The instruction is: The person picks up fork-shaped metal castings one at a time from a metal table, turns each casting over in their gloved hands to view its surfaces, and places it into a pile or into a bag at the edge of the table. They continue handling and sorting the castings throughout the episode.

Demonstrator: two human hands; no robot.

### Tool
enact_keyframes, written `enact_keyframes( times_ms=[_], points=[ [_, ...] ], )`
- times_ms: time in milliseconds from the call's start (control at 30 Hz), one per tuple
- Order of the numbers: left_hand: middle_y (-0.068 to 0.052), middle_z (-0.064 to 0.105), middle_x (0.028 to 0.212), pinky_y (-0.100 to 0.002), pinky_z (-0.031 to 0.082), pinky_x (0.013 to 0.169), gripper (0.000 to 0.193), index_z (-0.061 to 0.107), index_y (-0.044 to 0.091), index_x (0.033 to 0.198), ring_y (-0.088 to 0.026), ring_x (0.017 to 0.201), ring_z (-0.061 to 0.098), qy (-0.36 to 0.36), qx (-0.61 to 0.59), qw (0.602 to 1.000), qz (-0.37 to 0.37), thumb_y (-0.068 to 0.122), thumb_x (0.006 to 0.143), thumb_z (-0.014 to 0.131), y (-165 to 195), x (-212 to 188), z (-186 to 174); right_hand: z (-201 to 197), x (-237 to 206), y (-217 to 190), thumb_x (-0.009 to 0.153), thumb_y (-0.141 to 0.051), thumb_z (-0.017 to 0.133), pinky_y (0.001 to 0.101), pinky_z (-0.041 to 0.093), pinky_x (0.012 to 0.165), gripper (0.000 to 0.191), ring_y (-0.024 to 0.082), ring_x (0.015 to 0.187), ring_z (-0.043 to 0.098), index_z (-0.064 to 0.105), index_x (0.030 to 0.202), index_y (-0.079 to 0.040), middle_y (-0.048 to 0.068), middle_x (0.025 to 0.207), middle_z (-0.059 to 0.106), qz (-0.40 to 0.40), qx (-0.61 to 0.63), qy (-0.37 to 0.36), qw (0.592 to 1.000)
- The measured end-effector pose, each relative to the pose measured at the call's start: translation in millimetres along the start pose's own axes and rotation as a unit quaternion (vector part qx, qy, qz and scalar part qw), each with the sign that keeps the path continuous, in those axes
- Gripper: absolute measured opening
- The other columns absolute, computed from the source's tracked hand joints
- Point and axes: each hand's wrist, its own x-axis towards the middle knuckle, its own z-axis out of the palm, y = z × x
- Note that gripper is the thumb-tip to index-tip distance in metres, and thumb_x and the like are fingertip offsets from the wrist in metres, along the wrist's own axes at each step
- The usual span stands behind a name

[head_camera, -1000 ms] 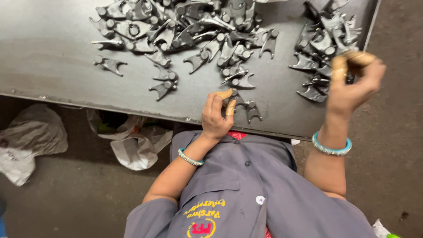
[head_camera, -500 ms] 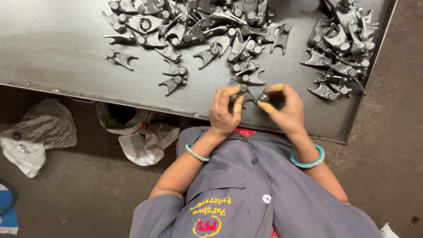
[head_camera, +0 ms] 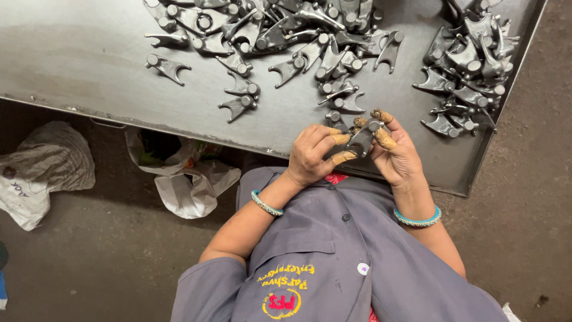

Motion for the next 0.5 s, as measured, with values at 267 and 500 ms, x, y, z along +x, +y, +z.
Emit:
enact_keyframes(
  times_ms=[267, 500],
  points=[
    [-0.009, 0.067, 0.096, -0.043, 0.052, 0.076, 0.028, 0.068, 0.005, 0.100, -0.031, 0.086, 0.064, 0.020, -0.004, 1.000, -0.020, 0.018, 0.081, 0.084, -7.8, -8.5, 9.7, 10.1, -2.0, 0.5, 0.093, -0.005, 0.074, 0.0374, 0.056, 0.097, 0.053, 0.023, 0.114, 0.069, 0.057, 0.144, -0.003, 0.013, 0.127, 0.071, -0.020, -0.030, 0.013, 0.999],
    [-0.010, 0.069, 0.091, -0.042, 0.052, 0.072, 0.029, 0.069, 0.004, 0.108, -0.032, 0.081, 0.066, 0.035, -0.026, 0.996, -0.083, 0.007, 0.083, 0.082, -7.5, -10.5, 12.1, 6.1, -2.1, 3.0, 0.088, -0.003, 0.073, 0.0353, 0.056, 0.100, 0.054, 0.020, 0.112, 0.070, 0.057, 0.141, -0.002, 0.015, 0.128, 0.071, -0.017, -0.047, 0.020, 0.999]
  ],
)
